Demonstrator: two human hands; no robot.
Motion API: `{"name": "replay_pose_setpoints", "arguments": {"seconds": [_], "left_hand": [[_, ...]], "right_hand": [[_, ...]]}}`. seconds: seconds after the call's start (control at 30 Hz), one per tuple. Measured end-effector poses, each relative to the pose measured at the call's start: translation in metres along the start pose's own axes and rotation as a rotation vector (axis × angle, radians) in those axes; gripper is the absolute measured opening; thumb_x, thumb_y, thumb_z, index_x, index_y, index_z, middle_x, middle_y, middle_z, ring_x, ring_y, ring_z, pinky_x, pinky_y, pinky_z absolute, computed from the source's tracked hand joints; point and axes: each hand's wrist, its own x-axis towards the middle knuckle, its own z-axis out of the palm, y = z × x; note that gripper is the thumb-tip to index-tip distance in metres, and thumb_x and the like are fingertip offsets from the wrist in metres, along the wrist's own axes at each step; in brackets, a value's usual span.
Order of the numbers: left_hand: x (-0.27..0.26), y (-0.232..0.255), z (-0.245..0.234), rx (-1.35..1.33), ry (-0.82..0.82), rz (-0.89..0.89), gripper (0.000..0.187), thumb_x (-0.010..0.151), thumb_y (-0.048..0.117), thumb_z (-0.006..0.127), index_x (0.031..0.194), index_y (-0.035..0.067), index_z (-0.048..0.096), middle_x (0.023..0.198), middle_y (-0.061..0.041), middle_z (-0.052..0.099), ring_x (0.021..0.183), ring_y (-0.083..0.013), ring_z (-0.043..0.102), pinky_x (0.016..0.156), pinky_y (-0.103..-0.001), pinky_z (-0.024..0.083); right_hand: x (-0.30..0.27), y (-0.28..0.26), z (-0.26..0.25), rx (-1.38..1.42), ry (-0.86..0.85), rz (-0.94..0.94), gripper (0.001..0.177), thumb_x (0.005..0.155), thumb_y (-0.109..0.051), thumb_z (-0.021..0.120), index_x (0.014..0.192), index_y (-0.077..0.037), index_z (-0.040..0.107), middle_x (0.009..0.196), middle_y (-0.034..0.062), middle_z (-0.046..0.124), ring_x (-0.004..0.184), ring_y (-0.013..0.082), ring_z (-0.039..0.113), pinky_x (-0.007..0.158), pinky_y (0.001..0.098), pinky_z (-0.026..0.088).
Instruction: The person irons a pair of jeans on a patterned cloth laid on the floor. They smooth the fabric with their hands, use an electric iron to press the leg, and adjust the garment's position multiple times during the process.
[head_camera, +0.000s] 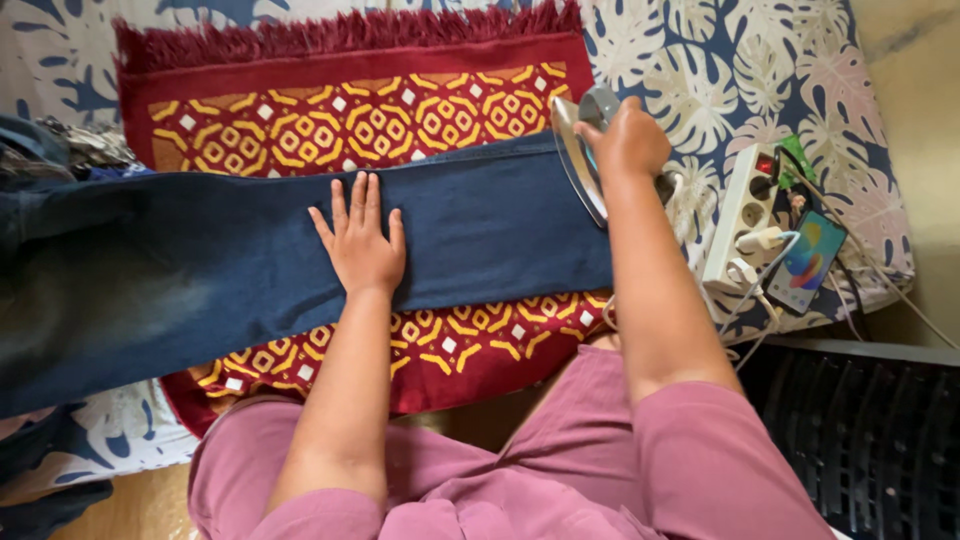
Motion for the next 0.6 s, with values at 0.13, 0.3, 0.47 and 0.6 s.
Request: {"name": "replay_pose_setpoints", "arguments": {"seconds": [0.13, 0.3, 0.47, 0.6], "left_hand": [[-0.001, 0.000, 0.001, -0.002, -0.001, 0.000, 0.058, 0.105, 0.040, 0.050, 0.158, 0.017, 0.045, 0.162, -0.001, 0.045, 0.156, -0.0279, 0.025, 0.126, -0.060, 0.005], [-0.001, -0.003, 0.002, -0.001, 0.005, 0.000, 0.058, 0.105, 0.041, 0.051, 0.158, 0.018, 0.045, 0.162, 0.000, 0.044, 0.156, -0.0276, 0.026, 0.126, -0.060, 0.005], [-0.001, -0.002, 0.004, 0.008, 0.008, 0.003, 0.059, 0.105, 0.041, 0.050, 0.159, 0.018, 0.045, 0.163, -0.001, 0.044, 0.156, -0.0276, 0.026, 0.126, -0.060, 0.005], [0.000, -0.002, 0.003, 0.003, -0.007, -0.002, 0.059, 0.105, 0.041, 0.050, 0.158, 0.017, 0.045, 0.162, -0.001, 0.044, 0.155, -0.0282, 0.025, 0.125, -0.060, 0.005]], "right_hand": [[-0.008, 0.012, 0.001, -0.003, -0.001, -0.039, 0.078, 0.071, -0.065, 0.088, 0.107, -0.001, 0.063, 0.088, 0.0195, 0.075, 0.079, 0.0363, 0.075, 0.064, 0.0465, 0.058], [-0.031, 0.021, -0.004, -0.002, -0.073, 0.016, 0.078, 0.073, -0.064, 0.088, 0.107, 0.001, 0.062, 0.091, 0.0212, 0.075, 0.083, 0.0373, 0.074, 0.067, 0.0465, 0.058], [-0.030, 0.017, -0.006, 0.008, -0.067, 0.048, 0.076, 0.075, -0.063, 0.086, 0.109, 0.001, 0.062, 0.091, 0.0211, 0.075, 0.084, 0.0371, 0.074, 0.068, 0.0461, 0.058], [-0.016, 0.017, -0.002, 0.018, -0.019, 0.058, 0.078, 0.074, -0.063, 0.087, 0.110, 0.001, 0.062, 0.092, 0.0215, 0.075, 0.084, 0.0369, 0.074, 0.067, 0.0459, 0.058]]}}
